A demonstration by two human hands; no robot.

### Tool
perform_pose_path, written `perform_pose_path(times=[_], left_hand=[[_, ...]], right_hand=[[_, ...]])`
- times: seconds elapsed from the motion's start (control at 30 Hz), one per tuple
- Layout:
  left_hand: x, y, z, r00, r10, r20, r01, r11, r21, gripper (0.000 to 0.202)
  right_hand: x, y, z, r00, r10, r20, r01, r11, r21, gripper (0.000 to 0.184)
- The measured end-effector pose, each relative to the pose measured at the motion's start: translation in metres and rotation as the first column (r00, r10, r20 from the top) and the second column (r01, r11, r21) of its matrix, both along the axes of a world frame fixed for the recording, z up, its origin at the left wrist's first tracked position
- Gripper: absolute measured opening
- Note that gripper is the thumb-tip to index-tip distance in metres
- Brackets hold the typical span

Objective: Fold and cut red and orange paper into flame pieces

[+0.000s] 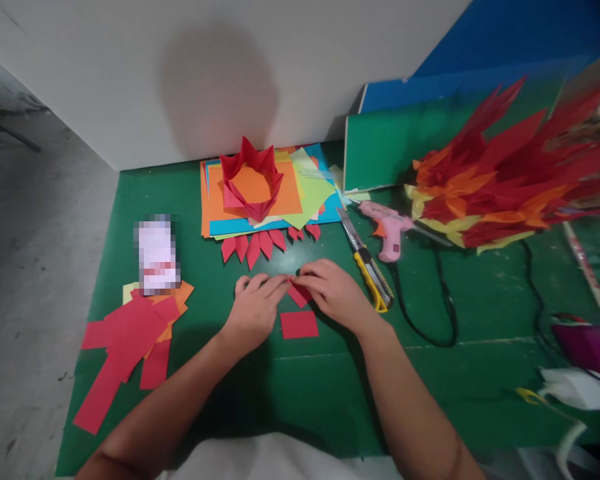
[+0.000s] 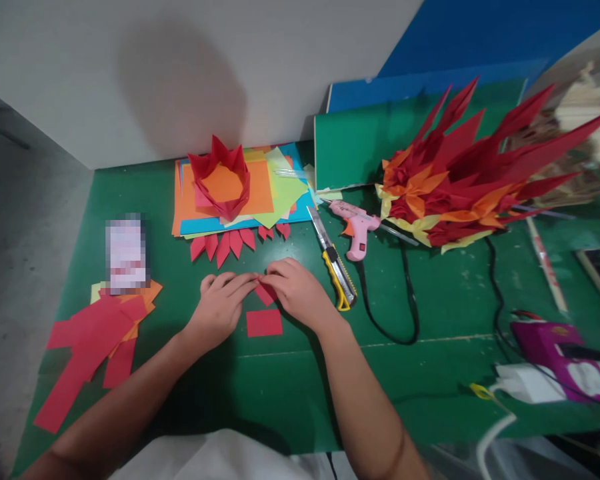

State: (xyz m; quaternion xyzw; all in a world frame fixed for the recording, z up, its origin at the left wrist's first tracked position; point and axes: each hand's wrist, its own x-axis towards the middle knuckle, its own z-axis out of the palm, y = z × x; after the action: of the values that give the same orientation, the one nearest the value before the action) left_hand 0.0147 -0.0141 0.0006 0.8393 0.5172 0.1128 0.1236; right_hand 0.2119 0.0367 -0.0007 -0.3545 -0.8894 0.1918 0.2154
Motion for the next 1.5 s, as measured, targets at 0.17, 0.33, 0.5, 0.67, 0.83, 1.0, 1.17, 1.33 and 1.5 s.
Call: perform_pose_path(times=[0.17,0.33,0.5,0.67,0.83,1.0,1.17,1.33,1.5], left_hand=[[0.002,-0.001,0.0,0.999,0.031,-0.027,-0.03,0.999,0.012,0.052],[0.004,-0.002,-0.001,0.998,0.029,-0.047,-0.029,1.0,0.013,0.052],[0.005,-0.003,0.0,0.997,0.031,-0.071,-0.031,1.0,0.002,0.051],[0.006,-0.004,0.0,0.996,0.042,-0.082,-0.041,0.999,0.011,0.051],[0.005,-0.004,-0.001,0.997,0.038,-0.069,-0.038,0.999,0.002,0.052],[0.005,-0.003,-0.002,0.998,0.042,-0.051,-0.042,0.999,0.004,0.052],[0.007,-0.004,-0.003,0.996,0.062,-0.06,-0.061,0.998,0.006,0.054],[0.009,-0.004,-0.003,0.994,0.073,-0.076,-0.072,0.997,0.012,0.056],[0.01,-0.003,-0.002,0.994,0.068,-0.08,-0.067,0.998,0.004,0.056]], right_hand=[[0.006,0.0,0.002,1.0,-0.015,-0.024,0.015,1.0,0.001,0.034],[0.006,-0.002,-0.001,0.995,-0.066,-0.077,0.07,0.996,0.054,0.035],[0.002,-0.001,-0.004,0.996,-0.084,-0.014,0.085,0.993,0.084,0.039],[0.004,0.001,-0.003,0.987,-0.162,-0.011,0.162,0.982,0.096,0.036],[0.004,-0.001,-0.003,0.971,-0.235,-0.049,0.239,0.965,0.112,0.029],[-0.002,-0.004,-0.005,0.981,-0.192,-0.035,0.194,0.98,0.052,0.02],[-0.007,-0.006,-0.004,0.982,-0.188,-0.038,0.189,0.981,0.05,0.014],[-0.013,-0.007,-0.003,0.96,-0.266,-0.085,0.264,0.964,-0.027,0.01],[-0.018,-0.009,-0.004,0.936,-0.342,-0.08,0.336,0.938,-0.083,0.009]])
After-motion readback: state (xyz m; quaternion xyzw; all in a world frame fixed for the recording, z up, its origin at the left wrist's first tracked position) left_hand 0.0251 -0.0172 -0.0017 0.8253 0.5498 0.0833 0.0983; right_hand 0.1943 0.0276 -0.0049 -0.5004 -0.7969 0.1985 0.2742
